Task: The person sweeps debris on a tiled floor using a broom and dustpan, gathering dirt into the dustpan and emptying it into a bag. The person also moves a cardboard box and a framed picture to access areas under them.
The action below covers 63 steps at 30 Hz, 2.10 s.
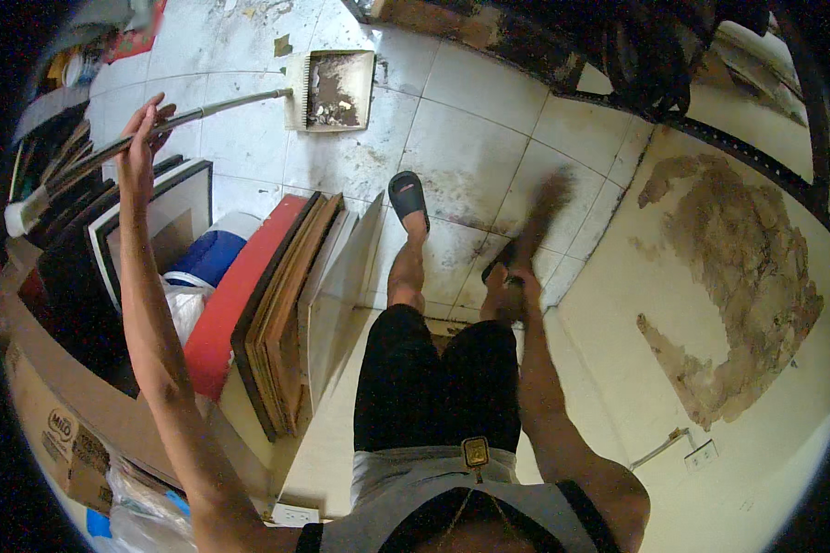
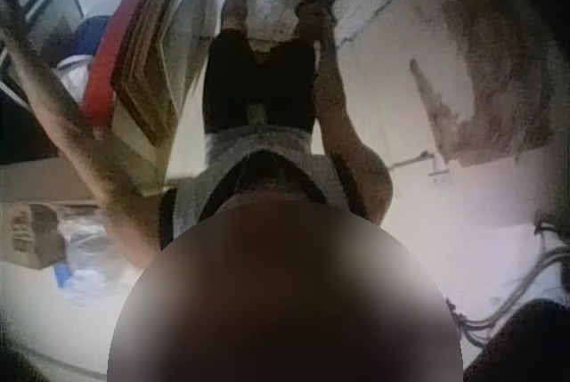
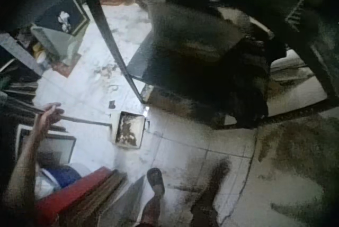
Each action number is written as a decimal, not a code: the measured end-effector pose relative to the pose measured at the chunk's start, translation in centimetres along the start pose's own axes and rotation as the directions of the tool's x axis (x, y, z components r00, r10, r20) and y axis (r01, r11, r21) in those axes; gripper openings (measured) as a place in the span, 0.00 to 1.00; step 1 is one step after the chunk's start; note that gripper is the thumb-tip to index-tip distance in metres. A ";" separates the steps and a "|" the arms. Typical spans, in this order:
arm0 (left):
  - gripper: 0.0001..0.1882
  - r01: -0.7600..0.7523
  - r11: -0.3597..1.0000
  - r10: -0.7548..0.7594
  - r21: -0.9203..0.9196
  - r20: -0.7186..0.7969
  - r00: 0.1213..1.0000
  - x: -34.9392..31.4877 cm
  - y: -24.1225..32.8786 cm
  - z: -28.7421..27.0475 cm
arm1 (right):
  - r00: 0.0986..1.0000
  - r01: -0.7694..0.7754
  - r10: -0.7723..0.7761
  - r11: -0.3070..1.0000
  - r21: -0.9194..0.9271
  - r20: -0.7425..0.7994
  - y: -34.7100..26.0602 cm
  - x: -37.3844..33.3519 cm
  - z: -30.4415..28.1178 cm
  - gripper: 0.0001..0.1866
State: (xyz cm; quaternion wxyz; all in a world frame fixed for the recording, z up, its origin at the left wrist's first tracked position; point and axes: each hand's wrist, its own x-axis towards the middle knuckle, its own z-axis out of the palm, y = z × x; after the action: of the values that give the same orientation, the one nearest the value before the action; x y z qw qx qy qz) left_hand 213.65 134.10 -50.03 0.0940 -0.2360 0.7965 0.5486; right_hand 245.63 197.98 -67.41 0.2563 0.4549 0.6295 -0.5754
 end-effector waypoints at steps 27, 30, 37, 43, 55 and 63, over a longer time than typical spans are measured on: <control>0.21 0.099 0.978 -0.154 -0.181 -0.320 0.935 3.4 -3.8 -6.2 | 0.996 0.086 -0.091 0.975 -0.207 -0.017 -11.5 -1.1 8.8 0.22; 0.21 0.135 0.978 -0.178 -0.158 -0.302 0.937 4.6 -4.4 -6.1 | 0.967 0.005 0.029 0.991 -0.135 0.254 -11.4 3.1 20.6 0.19; 0.23 0.069 0.990 -0.103 -0.123 -0.293 0.951 7.2 -5.0 -5.2 | 0.847 0.253 -0.015 0.890 -0.379 0.531 -17.7 -4.0 35.7 0.44; 0.23 0.287 0.942 -0.333 -0.174 -0.400 0.854 6.9 -4.0 -5.6 | 0.706 0.127 0.133 0.942 -0.309 0.696 -24.2 -7.7 23.6 0.40; 0.27 0.211 0.854 -0.490 -0.476 -0.599 0.633 3.1 3.4 -14.4 | 0.855 0.037 0.350 0.695 -0.718 0.383 -34.6 -6.1 -1.9 0.35; 0.33 0.070 0.858 -0.453 -0.509 -0.684 0.572 -2.7 7.4 -16.1 | 0.925 -0.178 0.351 0.742 -0.646 0.148 -31.4 -4.9 -4.0 0.35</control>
State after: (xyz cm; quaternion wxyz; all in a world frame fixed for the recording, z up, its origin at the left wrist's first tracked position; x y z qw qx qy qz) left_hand 214.25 122.16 -36.67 -0.2354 -0.5842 0.5694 0.5283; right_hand 221.41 202.81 -47.00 0.5517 0.3503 0.6725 -0.3473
